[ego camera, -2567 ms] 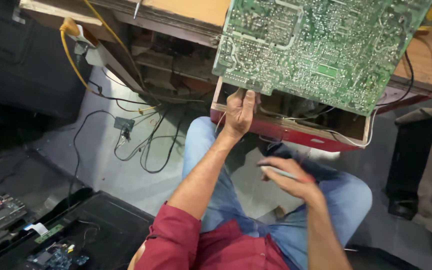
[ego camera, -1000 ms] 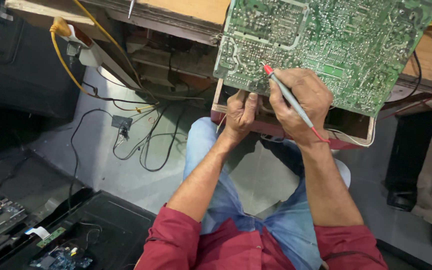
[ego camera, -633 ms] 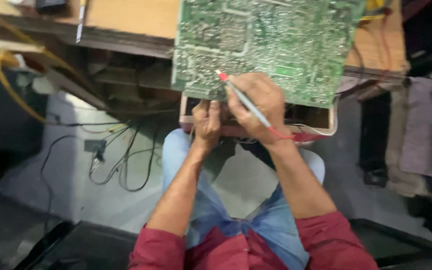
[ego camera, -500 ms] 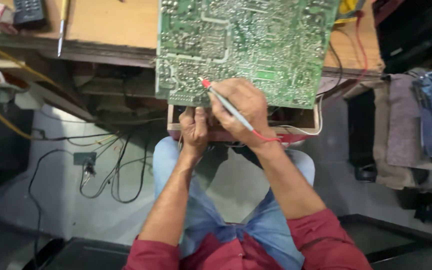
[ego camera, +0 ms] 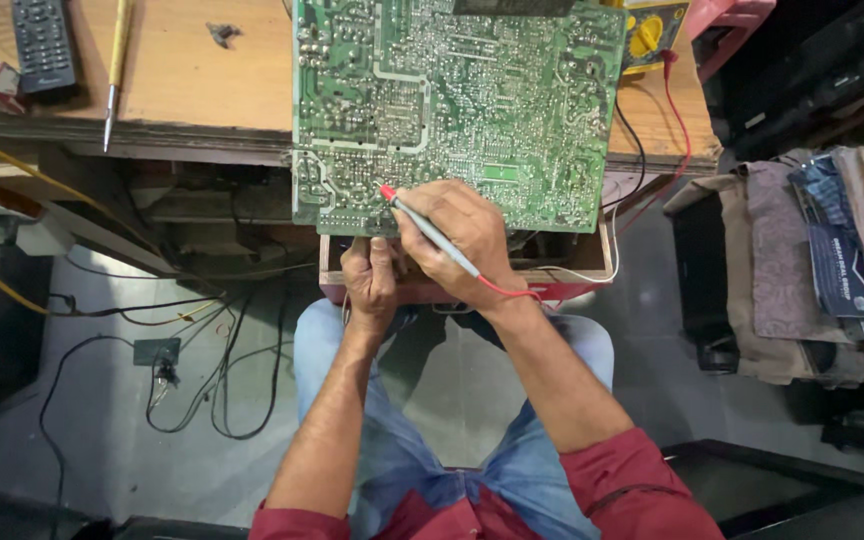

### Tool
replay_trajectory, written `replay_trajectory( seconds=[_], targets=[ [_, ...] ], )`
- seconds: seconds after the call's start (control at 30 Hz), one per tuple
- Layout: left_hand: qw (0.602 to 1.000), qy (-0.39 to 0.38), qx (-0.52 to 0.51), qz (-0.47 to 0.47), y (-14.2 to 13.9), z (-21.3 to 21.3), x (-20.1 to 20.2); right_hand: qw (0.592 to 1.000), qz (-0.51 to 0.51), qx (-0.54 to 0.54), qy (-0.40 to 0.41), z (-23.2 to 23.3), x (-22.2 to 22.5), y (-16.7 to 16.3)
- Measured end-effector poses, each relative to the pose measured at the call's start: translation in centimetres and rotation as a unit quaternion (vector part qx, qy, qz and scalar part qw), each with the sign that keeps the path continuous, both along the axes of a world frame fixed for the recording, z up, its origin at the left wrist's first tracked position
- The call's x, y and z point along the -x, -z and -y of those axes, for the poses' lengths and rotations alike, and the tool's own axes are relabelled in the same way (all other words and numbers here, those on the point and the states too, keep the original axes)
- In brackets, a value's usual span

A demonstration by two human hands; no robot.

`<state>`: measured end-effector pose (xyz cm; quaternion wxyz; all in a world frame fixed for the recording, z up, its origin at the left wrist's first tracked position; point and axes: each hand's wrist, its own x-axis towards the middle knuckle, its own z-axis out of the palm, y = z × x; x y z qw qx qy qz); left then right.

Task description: The person sits on the floor in front of a workbench holding a large green circuit board propped against a device. They hold a multimeter probe in one hand and touch its tip to different points across the board's solder side, moving between components while steadying the board with the other hand.

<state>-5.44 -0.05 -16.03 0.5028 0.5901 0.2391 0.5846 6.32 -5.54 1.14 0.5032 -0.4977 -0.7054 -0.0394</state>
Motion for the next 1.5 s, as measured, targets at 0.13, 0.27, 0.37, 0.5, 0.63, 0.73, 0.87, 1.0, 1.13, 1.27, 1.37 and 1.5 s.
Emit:
replay_trajectory(
  seconds=[0.13, 0.27, 0.37, 0.5, 0.63, 0.73, 0.87, 1.0, 1.13, 1.27, 1.37, 1.5],
  targets=[
    [1.000, 0.010, 0.003, 0.018, -0.3, 0.1, -0.1, 1.000, 0.001, -0.007, 0.003, 0.0, 0.0, 0.0],
    [1.000, 0.014, 0.000, 0.027, -0.6, 0.3, -0.2, 1.000, 0.004, -0.005, 0.004, 0.1, 0.0, 0.0],
    [0.999, 0.017, -0.003, 0.030, -0.7, 0.3, 0.0, 1.000, 0.008, -0.015, 0.005, -0.1, 0.1, 0.0],
    [0.999, 0.016, -0.003, 0.029, -0.6, 0.2, -0.1, 1.000, 0.003, -0.010, 0.007, 0.0, 0.1, 0.1],
    [1.000, -0.016, 0.005, 0.000, -0.8, 0.2, -0.2, 1.000, 0.008, -0.006, 0.009, 0.0, -0.1, 0.2],
    [0.999, -0.003, 0.030, 0.021, -1.1, 0.6, -0.4, 0.999, 0.030, -0.004, 0.019, 0.0, -0.3, 0.2],
    [1.000, -0.003, 0.015, 0.023, -1.6, 0.5, -0.8, 1.000, 0.005, 0.013, 0.028, 0.0, -0.1, 0.3],
    [0.999, 0.004, 0.031, 0.023, -1.7, 0.6, -1.0, 1.000, 0.006, 0.006, 0.024, 0.1, -0.2, 0.3],
    [0.999, 0.016, 0.017, 0.026, -1.6, 0.5, -0.9, 1.000, 0.007, 0.006, 0.024, 0.1, -0.3, 0.4],
    [0.999, 0.015, 0.003, 0.029, -1.3, 0.4, -1.1, 0.999, 0.020, 0.002, 0.026, -0.1, -0.4, 0.5],
    [0.999, 0.019, 0.019, 0.037, -1.0, 0.5, -1.2, 0.999, 0.023, 0.003, 0.026, 0.1, -0.5, 0.6],
    [0.999, 0.011, 0.016, 0.028, -0.7, 0.4, -1.3, 0.999, 0.019, 0.009, 0.026, 0.2, -0.5, 0.6]
  ],
)
